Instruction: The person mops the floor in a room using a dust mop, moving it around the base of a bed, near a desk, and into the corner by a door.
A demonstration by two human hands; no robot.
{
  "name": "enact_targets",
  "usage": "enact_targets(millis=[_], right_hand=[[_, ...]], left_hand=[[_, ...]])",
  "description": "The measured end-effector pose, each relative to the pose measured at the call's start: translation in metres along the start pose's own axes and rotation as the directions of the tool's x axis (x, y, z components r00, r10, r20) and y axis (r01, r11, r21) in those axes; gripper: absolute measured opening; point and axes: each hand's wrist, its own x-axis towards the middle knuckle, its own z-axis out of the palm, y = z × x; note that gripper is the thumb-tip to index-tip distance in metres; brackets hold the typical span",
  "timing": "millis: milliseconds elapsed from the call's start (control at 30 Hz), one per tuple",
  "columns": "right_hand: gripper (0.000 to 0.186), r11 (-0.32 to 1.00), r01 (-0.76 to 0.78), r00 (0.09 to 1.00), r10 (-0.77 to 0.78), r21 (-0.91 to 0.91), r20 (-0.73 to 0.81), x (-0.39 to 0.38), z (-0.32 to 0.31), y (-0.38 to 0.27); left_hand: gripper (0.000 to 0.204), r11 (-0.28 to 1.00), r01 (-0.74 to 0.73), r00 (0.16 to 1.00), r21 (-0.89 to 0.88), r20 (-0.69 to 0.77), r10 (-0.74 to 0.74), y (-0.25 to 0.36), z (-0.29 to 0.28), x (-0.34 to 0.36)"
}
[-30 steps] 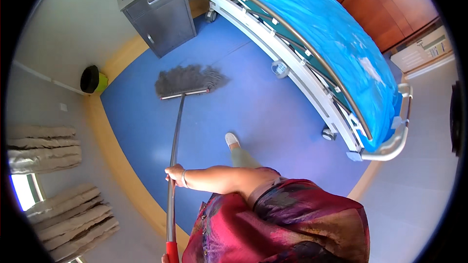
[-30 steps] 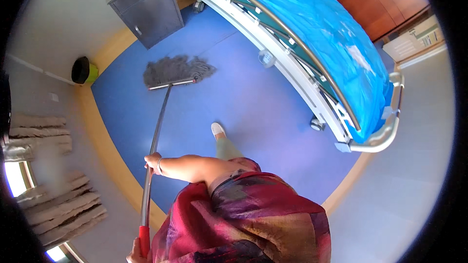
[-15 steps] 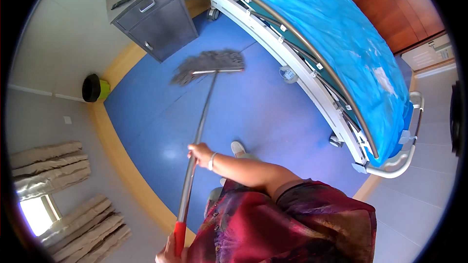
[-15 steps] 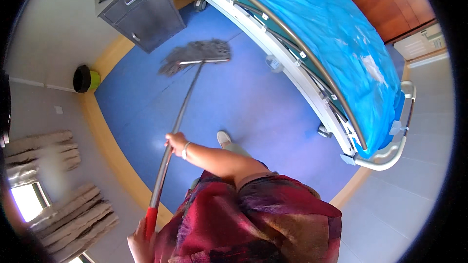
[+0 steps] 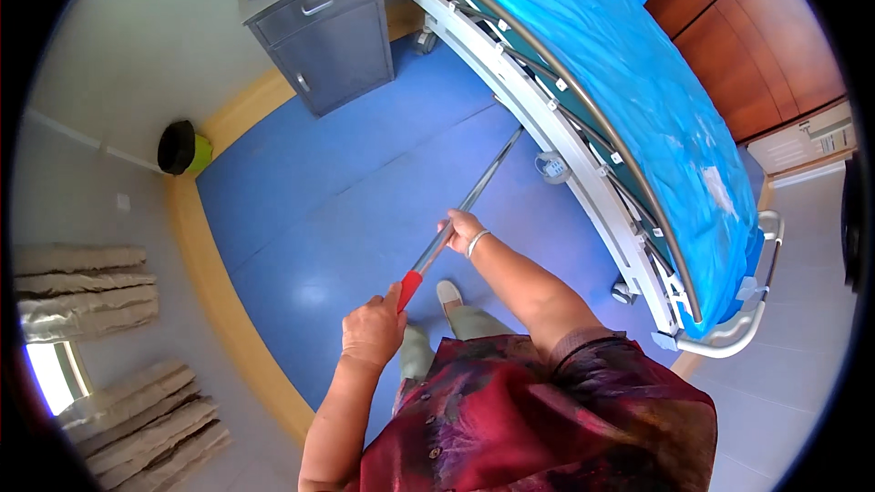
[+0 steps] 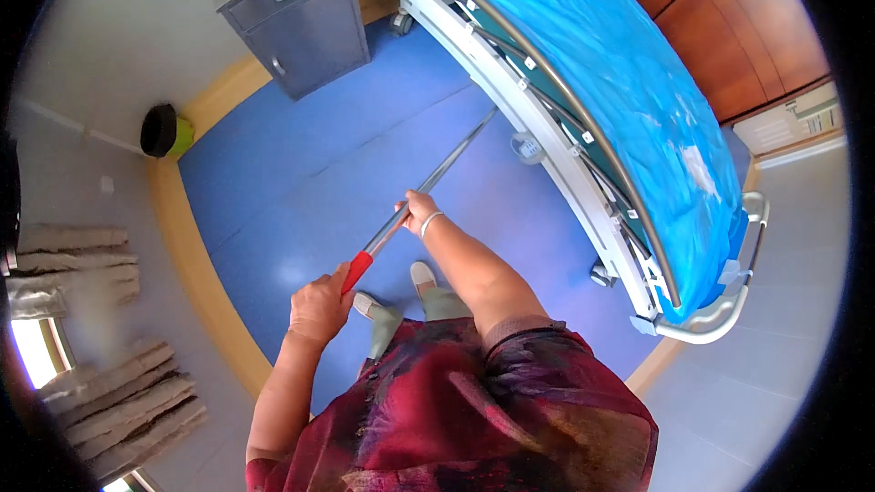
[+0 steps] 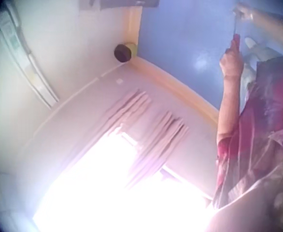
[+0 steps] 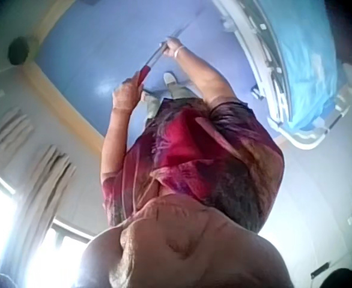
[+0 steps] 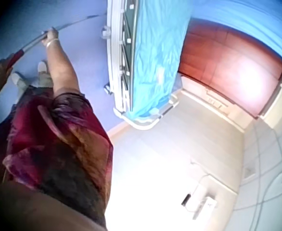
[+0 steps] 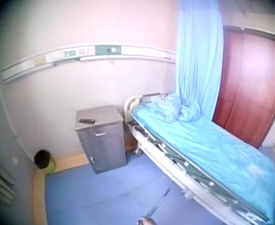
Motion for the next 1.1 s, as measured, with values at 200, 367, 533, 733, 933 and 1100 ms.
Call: enact_targets(millis=[200,367,533,733,933,1100], right_hand=[[0.010,0.998,-0.062,0.998,0.062,-0.024,0.006,-0.014,0.044,0.024],[0.008,0.981,-0.174,0.981,0.180,-0.091,0.071,-0.014,0.082,0.090],[0.013,0.879,-0.261,0.931,0.339,-0.398,0.137,-0.054,0.104,0.185],[0.015,0.657,-0.384,0.755,0.628,-0.649,0.188,-0.108,0.123,0.249],[0.017,0.580,-0.499,0.638,0.749,-0.644,0.180,-0.117,0.158,0.260],[0.015,0.700,-0.421,0.826,0.559,-0.576,0.076,-0.050,0.189,0.258]], left_hand=[[0.036,0.999,0.039,0.998,-0.030,-0.047,-0.040,-0.039,-0.013,-0.017],[0.036,0.991,0.131,0.984,-0.030,-0.121,-0.134,-0.079,-0.010,-0.069],[0.035,0.923,0.354,0.924,-0.151,-0.099,-0.370,-0.105,0.005,-0.157],[0.034,0.661,0.643,0.724,-0.387,0.026,-0.689,-0.075,-0.023,-0.226],[0.034,0.566,0.709,0.657,-0.420,0.101,-0.747,-0.054,-0.071,-0.233],[0.033,0.536,0.776,0.604,-0.334,0.146,-0.784,-0.037,-0.104,-0.225]])
